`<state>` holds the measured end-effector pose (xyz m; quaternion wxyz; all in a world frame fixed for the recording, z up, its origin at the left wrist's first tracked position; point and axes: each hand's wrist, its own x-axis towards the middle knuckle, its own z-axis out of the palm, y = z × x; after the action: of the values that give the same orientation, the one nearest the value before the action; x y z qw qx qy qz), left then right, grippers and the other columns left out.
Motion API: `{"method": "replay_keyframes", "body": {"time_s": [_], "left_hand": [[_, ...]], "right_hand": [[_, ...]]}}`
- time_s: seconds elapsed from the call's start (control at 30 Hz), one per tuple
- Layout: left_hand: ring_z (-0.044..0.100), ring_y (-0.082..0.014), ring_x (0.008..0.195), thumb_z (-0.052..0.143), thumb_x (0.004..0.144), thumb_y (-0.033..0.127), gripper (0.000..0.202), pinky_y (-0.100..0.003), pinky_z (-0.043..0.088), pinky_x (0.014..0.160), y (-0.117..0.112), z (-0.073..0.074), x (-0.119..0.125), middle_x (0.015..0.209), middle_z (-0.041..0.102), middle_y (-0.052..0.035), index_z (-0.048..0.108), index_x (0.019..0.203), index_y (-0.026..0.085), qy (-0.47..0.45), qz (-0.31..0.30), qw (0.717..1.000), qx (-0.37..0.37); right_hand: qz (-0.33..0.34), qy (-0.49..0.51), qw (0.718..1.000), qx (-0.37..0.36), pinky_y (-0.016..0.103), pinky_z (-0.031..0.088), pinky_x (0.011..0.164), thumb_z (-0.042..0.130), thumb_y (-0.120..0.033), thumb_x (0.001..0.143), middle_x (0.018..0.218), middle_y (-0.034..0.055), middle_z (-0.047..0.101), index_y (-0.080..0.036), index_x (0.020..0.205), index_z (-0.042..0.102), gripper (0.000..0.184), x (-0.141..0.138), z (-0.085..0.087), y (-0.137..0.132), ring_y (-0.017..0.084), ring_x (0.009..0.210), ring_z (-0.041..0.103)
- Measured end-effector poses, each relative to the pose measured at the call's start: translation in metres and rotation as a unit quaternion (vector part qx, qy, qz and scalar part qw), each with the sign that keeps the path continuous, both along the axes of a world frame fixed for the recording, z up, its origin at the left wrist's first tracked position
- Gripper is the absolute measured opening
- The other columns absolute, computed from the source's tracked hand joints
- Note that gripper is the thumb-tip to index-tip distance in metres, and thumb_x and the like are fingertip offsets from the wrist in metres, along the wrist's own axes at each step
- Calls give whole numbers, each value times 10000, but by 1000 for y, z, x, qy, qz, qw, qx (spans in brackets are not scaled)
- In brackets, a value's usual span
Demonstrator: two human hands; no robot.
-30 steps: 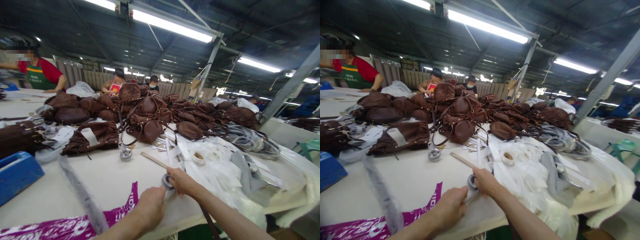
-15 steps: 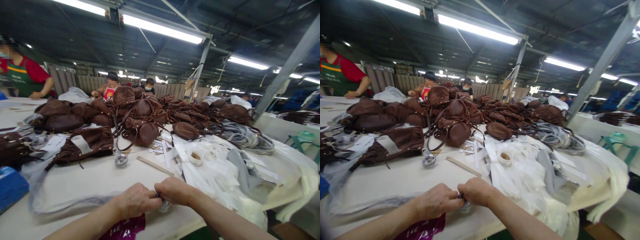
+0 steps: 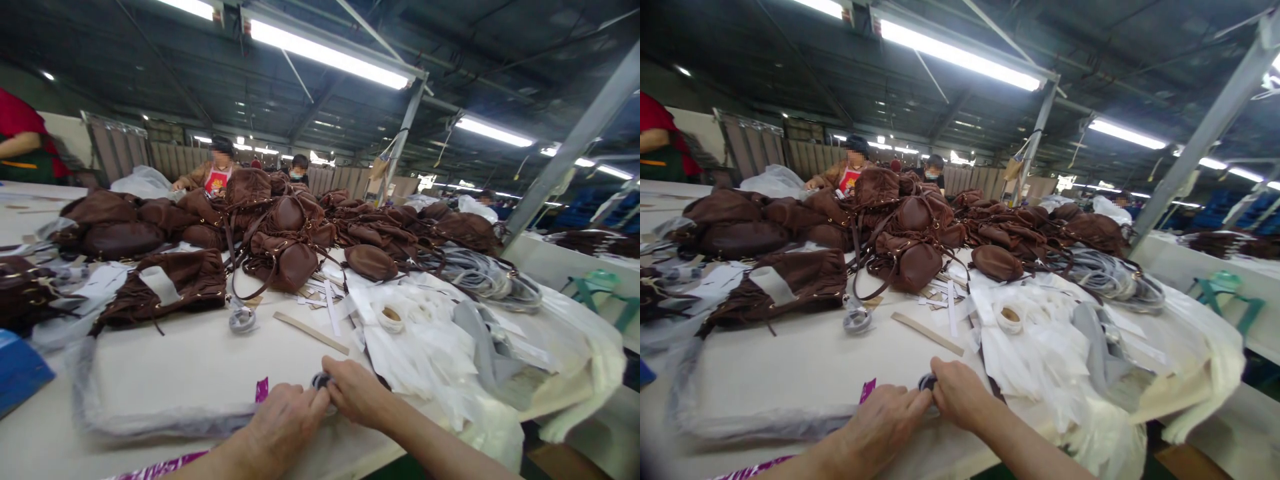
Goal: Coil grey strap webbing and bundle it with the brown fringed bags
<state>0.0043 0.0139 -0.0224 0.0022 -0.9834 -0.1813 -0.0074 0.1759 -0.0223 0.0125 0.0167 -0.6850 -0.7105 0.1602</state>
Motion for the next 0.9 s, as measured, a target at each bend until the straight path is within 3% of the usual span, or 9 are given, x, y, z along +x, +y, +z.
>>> {"method": "replay_keyframes", "body": {"time_s": [0.13, 0.23, 0.33, 0.43, 0.57, 0.73, 0.83, 0.9], "left_hand": [[630, -192, 724, 486, 892, 78, 168, -297, 473, 624, 27, 12, -28, 849, 648, 8, 464, 999, 206, -29, -74, 997, 14], [606, -173, 653, 513, 886, 100, 203, -280, 424, 554, 38, 18, -30, 782, 631, 27, 458, 1039, 221, -37, -158, 985, 51], [575, -171, 587, 511, 886, 112, 126, -303, 386, 491, 33, 18, -19, 741, 614, 18, 482, 971, 200, -21, -188, 978, 89], [566, -191, 581, 468, 901, 104, 167, -343, 377, 477, 17, 14, -14, 784, 627, -29, 499, 1063, 132, -19, -182, 974, 135], [569, -203, 590, 450, 917, 109, 484, -347, 382, 519, -3, 11, -29, 786, 632, -33, 307, 1379, 94, -34, -161, 976, 141], [590, -204, 589, 506, 870, 121, 531, -332, 381, 514, -12, 14, -48, 807, 661, -38, 316, 1367, 110, 19, -182, 981, 67], [610, -197, 603, 558, 802, 102, 605, -308, 380, 502, -2, 15, -49, 811, 674, -13, 296, 1347, 131, 15, -99, 995, 4], [618, -190, 618, 541, 795, 60, 525, -302, 390, 513, 13, 18, -44, 790, 668, 13, 354, 1273, 165, 1, -78, 997, -1]], "right_hand": [[135, -37, 990, -9, 292, 325, 630, 479, -191, 828, 849, 84, 695, -203, 922, 558, 123, 5, 9, 5, 229, 790, 632], [235, -80, 969, -1, 287, 300, 594, 462, -209, 856, 845, 77, 708, -203, 950, 568, 142, 7, 10, 9, 211, 745, 636], [227, -108, 968, 23, 275, 285, 562, 471, -233, 865, 829, 64, 715, -205, 966, 570, 144, 5, 6, 12, 200, 736, 644], [169, -125, 977, 41, 276, 268, 539, 474, -224, 863, 839, 83, 717, -186, 1029, 556, 189, 5, 0, 12, 213, 745, 654], [160, -144, 976, 44, 291, 247, 518, 420, -222, 893, 806, 123, 714, -150, 993, 559, 185, 8, -2, 10, 228, 677, 649], [225, -128, 965, 37, 293, 276, 546, 455, -229, 871, 836, 78, 719, -193, 942, 562, 132, 7, 1, 8, 204, 709, 648], [258, -101, 960, 40, 283, 299, 565, 450, -207, 872, 850, 62, 714, -191, 936, 554, 123, 7, 1, 8, 185, 737, 643], [278, -77, 957, 39, 275, 308, 572, 444, -203, 882, 855, 53, 707, -192, 931, 554, 121, 7, 1, 9, 177, 748, 638]]}}
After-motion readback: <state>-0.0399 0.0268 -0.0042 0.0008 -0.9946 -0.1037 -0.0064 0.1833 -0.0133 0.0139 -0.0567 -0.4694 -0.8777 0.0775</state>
